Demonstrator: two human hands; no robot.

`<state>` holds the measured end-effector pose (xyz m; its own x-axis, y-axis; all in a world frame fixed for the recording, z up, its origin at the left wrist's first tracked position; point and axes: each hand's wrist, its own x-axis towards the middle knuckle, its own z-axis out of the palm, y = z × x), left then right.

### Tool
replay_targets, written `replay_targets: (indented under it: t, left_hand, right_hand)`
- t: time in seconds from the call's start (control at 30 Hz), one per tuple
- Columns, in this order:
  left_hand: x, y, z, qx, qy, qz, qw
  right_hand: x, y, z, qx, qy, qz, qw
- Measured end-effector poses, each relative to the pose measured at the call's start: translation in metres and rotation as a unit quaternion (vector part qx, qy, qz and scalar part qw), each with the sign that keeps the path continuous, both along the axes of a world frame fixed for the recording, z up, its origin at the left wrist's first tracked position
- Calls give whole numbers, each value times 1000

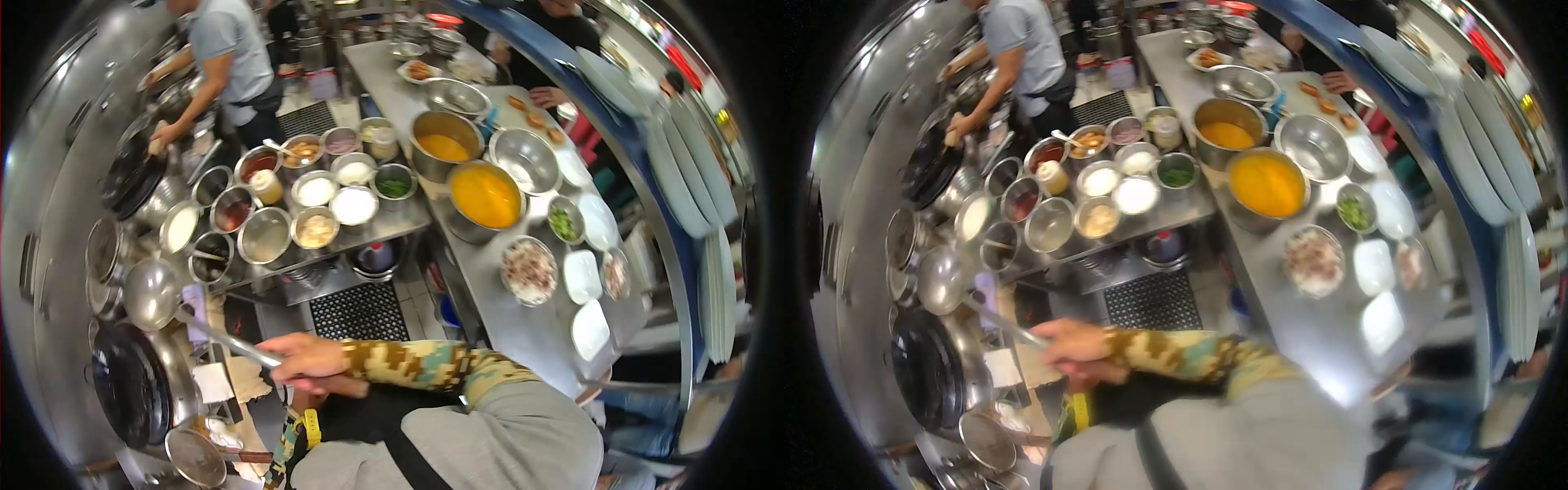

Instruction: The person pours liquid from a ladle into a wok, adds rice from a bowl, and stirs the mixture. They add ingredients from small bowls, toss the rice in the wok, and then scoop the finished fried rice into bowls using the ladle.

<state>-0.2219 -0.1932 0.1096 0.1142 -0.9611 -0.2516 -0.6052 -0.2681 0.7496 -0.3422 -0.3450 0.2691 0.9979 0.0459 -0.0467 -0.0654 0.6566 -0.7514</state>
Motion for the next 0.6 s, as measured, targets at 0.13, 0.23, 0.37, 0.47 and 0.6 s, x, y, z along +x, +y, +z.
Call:
replay_targets:
  t: [0.13, 0.23, 0.37, 0.47, 0.6]
  left_hand:
    - [-62, -68, 15, 4, 110, -75, 991]
    - [-104, -107, 25, -70, 155, -154, 973]
    - [-135, -169, 34, -71, 165, -288, 941]
    - [-155, -212, 31, -44, 198, -336, 920]
    - [-179, -264, 39, 31, 207, -409, 888]
  right_hand:
    - [-159, -26, 1, 8, 70, -191, 979]
    - [-249, -6, 45, 18, 173, -391, 904]
    - [-315, 27, 53, 1, 273, -562, 781]
    - [-322, 42, 57, 8, 271, -657, 703]
    - [-290, 42, 57, 64, 278, -731, 620]
